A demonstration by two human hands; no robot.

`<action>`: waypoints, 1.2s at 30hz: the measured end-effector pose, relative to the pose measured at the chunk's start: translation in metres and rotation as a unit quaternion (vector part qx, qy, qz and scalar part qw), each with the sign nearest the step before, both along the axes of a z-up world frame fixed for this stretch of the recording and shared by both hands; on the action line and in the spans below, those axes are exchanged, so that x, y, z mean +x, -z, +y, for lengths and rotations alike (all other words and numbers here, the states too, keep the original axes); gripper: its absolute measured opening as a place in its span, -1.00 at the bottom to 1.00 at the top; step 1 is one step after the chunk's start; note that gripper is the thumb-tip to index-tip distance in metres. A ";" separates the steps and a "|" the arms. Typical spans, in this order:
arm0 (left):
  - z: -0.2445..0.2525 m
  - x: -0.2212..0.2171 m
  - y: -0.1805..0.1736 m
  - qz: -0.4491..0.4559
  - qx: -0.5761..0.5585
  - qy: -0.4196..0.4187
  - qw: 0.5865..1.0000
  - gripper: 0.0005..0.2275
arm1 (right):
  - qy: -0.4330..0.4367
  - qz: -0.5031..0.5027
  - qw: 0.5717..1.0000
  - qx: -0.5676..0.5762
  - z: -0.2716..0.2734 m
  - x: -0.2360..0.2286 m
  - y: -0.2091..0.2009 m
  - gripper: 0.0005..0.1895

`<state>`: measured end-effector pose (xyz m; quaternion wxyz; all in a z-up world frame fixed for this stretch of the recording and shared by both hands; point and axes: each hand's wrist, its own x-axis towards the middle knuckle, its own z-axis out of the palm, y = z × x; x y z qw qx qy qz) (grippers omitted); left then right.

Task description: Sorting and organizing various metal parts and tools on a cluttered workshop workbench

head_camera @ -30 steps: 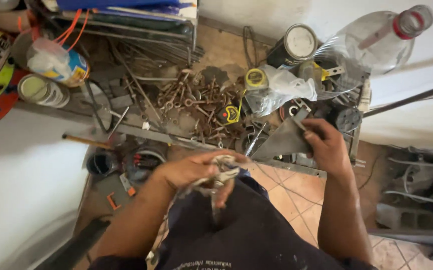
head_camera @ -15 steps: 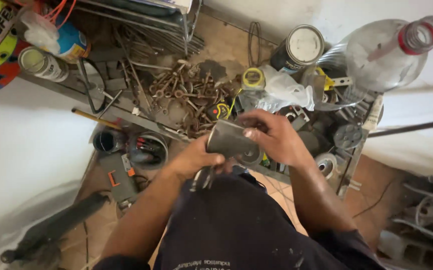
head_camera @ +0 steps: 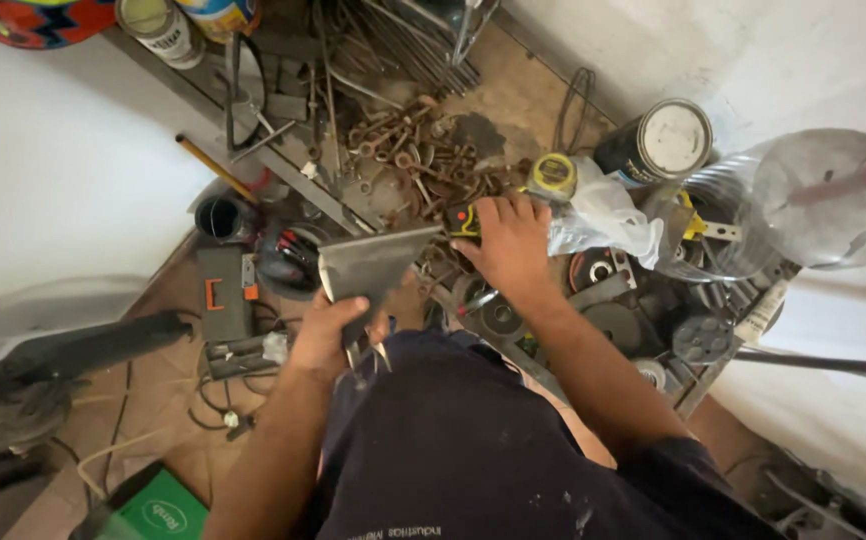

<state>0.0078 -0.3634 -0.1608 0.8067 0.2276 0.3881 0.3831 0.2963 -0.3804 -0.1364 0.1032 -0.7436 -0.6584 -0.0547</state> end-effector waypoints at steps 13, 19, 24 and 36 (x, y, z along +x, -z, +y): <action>0.035 0.021 -0.098 -0.088 -0.020 -0.015 0.996 -0.71 | 0.024 -0.005 1.000 0.016 0.009 0.003 -0.002 -0.21; 0.061 0.030 -0.079 -0.184 0.013 0.003 0.983 -0.69 | -0.043 0.109 0.991 0.068 0.013 0.022 -0.008 -0.29; 0.060 0.047 -0.079 -0.235 -0.028 0.092 0.967 -0.40 | 0.084 0.472 0.874 0.075 0.002 0.005 -0.051 -0.30; 0.097 0.094 -0.145 -0.287 -0.182 0.188 0.922 -0.33 | 0.071 -0.061 0.989 -0.117 0.033 0.101 -0.038 -0.03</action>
